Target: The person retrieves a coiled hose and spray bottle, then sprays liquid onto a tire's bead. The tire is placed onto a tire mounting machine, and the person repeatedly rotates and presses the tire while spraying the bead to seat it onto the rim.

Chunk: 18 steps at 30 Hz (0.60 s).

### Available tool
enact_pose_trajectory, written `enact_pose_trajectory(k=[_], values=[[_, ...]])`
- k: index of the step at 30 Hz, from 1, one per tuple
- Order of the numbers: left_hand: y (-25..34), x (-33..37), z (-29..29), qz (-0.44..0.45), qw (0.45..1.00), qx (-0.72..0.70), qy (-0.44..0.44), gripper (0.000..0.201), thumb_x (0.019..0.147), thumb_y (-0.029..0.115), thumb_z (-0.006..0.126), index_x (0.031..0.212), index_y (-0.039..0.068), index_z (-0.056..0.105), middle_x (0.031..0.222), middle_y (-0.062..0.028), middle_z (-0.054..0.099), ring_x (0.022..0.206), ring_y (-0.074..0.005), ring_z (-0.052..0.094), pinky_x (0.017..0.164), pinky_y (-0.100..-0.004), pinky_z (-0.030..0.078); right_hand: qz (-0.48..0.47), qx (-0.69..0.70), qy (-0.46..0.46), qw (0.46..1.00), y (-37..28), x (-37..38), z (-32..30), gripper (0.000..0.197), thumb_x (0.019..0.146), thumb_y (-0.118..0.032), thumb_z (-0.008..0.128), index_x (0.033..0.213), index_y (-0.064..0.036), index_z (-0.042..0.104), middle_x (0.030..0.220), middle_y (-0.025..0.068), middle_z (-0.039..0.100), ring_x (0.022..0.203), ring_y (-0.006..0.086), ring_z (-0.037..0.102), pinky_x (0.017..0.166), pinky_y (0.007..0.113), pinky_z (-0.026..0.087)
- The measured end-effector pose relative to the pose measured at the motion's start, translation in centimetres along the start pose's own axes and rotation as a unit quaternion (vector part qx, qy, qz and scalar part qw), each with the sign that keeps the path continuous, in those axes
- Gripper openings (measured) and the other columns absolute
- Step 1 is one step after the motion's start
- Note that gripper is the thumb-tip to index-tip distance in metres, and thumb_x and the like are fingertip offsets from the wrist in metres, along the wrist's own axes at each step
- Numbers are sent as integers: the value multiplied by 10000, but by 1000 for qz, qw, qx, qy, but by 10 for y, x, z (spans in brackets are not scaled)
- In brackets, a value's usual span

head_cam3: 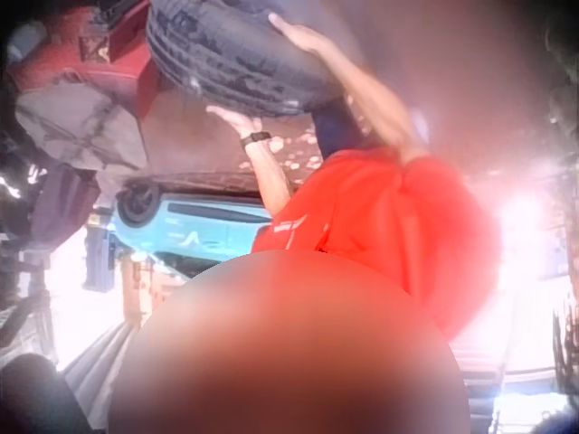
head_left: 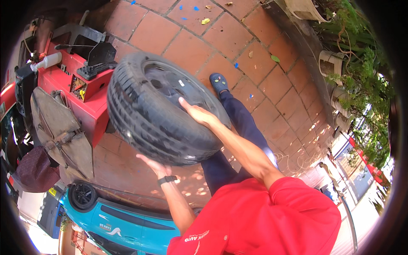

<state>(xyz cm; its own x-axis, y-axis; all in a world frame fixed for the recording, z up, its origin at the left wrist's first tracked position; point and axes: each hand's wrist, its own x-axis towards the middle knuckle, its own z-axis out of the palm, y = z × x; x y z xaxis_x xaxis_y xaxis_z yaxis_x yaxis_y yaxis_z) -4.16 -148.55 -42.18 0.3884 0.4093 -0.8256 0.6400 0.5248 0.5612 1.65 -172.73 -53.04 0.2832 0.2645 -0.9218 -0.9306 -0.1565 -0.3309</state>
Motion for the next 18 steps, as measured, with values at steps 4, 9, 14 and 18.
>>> enact_pose_trajectory(k=[4, 9, 14, 18], values=[[-8, -1, -9, 70, 996, 55, -23, 1185, 1011, 928, 362, 1805, 80, 126, 1876, -151, 126, 1709, -399, 157, 1385, -566, 165, -13, 79, -28, 996, -2, -2, -21, 1214, 983, -976, 281, 1470, 59, 690, 1488, 304, 676, 1442, 386, 607, 1251, 475, 399], [-64, -13, -53, 52, 995, 47, -76, 1125, 1050, 860, 427, 1790, 49, 185, 1866, -157, 168, 1698, -368, 204, 1379, -524, 163, -185, 19, 209, 960, 76, -29, -43, 890, 1087, -777, 419, 1516, -41, 676, 1446, 207, 732, 1429, 342, 621, 1208, 407, 430], [-96, 5, -29, 105, 986, 110, -66, 1107, 1047, 877, 397, 1785, 69, 226, 1847, -141, 240, 1686, -364, 239, 1377, -495, 199, -75, 21, 199, 977, 101, -26, -35, 924, 1103, -767, 333, 1605, -31, 578, 1696, 234, 519, 1630, 420, 380, 1335, 527, 210], [-69, 8, 8, 94, 994, 43, -47, 1154, 1011, 911, 421, 1789, 86, 211, 1849, -133, 224, 1683, -361, 242, 1375, -518, 233, -52, -18, 176, 983, 83, -20, -35, 901, 1125, -743, 302, 1626, -40, 561, 1689, 267, 513, 1605, 434, 420, 1332, 518, 243]])
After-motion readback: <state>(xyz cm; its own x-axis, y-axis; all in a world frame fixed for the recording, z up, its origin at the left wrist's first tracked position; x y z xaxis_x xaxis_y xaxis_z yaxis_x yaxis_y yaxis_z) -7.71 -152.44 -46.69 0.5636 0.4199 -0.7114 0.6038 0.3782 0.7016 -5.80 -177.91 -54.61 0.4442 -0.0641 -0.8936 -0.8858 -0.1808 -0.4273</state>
